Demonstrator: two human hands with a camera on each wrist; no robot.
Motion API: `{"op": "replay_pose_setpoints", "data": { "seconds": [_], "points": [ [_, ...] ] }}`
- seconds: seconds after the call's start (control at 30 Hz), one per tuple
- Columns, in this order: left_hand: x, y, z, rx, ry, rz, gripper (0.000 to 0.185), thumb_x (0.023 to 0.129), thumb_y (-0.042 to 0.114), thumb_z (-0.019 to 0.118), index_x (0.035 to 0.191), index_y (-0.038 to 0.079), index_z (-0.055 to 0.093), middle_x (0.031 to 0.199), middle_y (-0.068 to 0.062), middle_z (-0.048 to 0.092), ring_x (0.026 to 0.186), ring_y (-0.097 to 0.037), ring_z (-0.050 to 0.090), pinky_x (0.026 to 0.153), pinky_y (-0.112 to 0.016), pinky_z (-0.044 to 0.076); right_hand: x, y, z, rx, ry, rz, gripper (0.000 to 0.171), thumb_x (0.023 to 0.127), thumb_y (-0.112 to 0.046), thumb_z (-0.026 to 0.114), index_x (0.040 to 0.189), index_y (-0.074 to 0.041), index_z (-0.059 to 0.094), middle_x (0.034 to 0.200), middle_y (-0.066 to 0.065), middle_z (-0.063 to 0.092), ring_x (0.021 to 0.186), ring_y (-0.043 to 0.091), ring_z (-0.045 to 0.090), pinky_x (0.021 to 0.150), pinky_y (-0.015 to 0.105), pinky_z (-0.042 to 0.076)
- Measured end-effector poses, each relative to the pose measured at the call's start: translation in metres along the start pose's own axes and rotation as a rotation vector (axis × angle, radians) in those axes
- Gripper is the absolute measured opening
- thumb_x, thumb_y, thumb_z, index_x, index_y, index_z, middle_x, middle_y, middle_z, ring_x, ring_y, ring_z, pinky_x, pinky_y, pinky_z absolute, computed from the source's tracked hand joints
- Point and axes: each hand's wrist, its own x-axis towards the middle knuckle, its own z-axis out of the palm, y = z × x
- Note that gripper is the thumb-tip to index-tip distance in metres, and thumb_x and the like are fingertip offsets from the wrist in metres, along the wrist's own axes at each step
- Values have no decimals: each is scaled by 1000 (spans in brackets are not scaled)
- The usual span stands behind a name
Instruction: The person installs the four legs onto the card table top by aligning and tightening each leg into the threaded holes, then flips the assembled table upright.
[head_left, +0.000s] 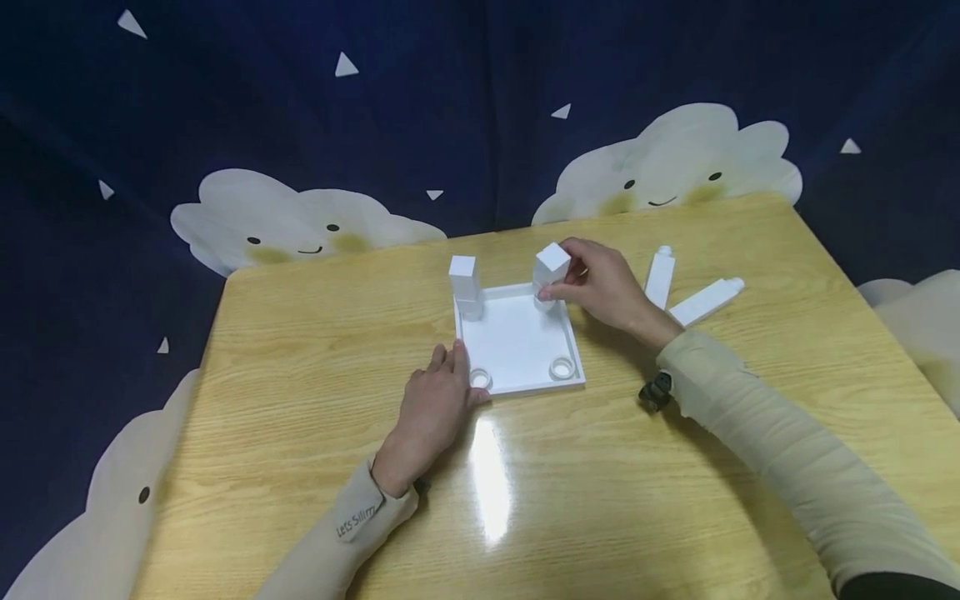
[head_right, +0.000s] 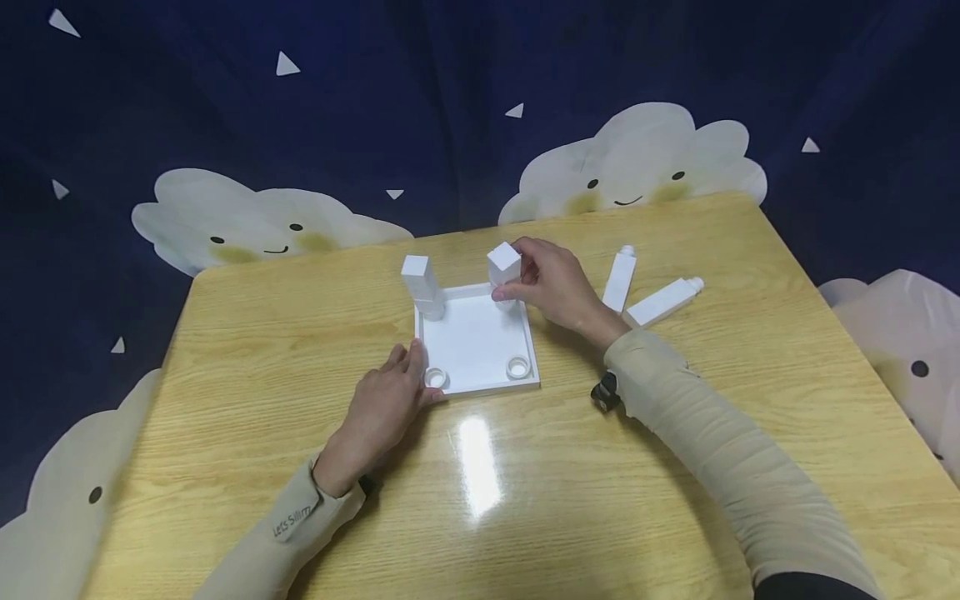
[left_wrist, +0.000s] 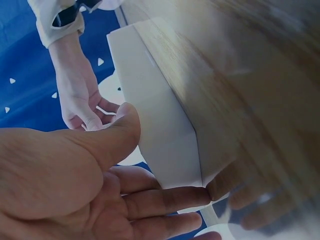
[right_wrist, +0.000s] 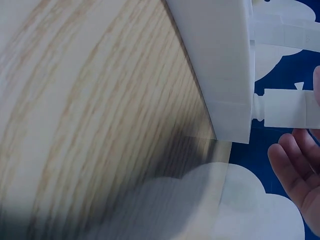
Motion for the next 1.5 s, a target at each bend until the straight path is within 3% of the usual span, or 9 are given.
{"op": "replay_pose_setpoints", "data": {
  "seconds": [0.27, 0.47, 0.73, 1.2, 1.5],
  "points": [
    [1, -1, 2, -16, -8, -6, 85, 90, 46, 66, 143, -15, 41, 136, -29, 56, 129, -45, 51, 90, -58, 52, -3, 5, 1, -35, 35, -2, 40, 79, -25, 88, 103, -6, 63, 78, 1, 64, 73, 15, 61, 67, 29, 51],
    [1, 0, 1, -13, -8, -11, 85, 91, 46, 66, 144, -15, 40, 137, -28, 55, 130, -45, 50, 91, -58, 52, -8, 9, 1, -2, 44, 8, 34, 86, -22, 82, 106, -4, 62, 83, 0, 67, 75, 15, 64, 70, 29, 54],
    [0, 0, 1, -22, -16, -16, 85, 91, 45, 66, 145, -14, 40, 136, -30, 55, 131, -45, 50, 91, -58, 51, -11, 9, 0, 25, 40, 24, 35, 87, -19, 75, 114, -1, 62, 88, 2, 67, 80, 17, 67, 75, 31, 58],
    [0, 1, 2, -27, -7, -14, 85, 90, 44, 68, 144, -15, 40, 137, -29, 55, 130, -46, 50, 90, -60, 51, -12, 9, 3, 113, 50, 79, 29, 86, -17, 80, 104, -6, 61, 95, 4, 66, 88, 14, 64, 74, 25, 57],
    [0, 1, 0, -30, -10, -19, 86, 90, 46, 67, 145, -15, 40, 137, -29, 54, 130, -46, 49, 91, -60, 51, -10, 9, 5, 74, 35, 74, 30, 86, -18, 81, 105, -6, 60, 89, 2, 66, 79, 14, 64, 70, 27, 55]
  ]
}}
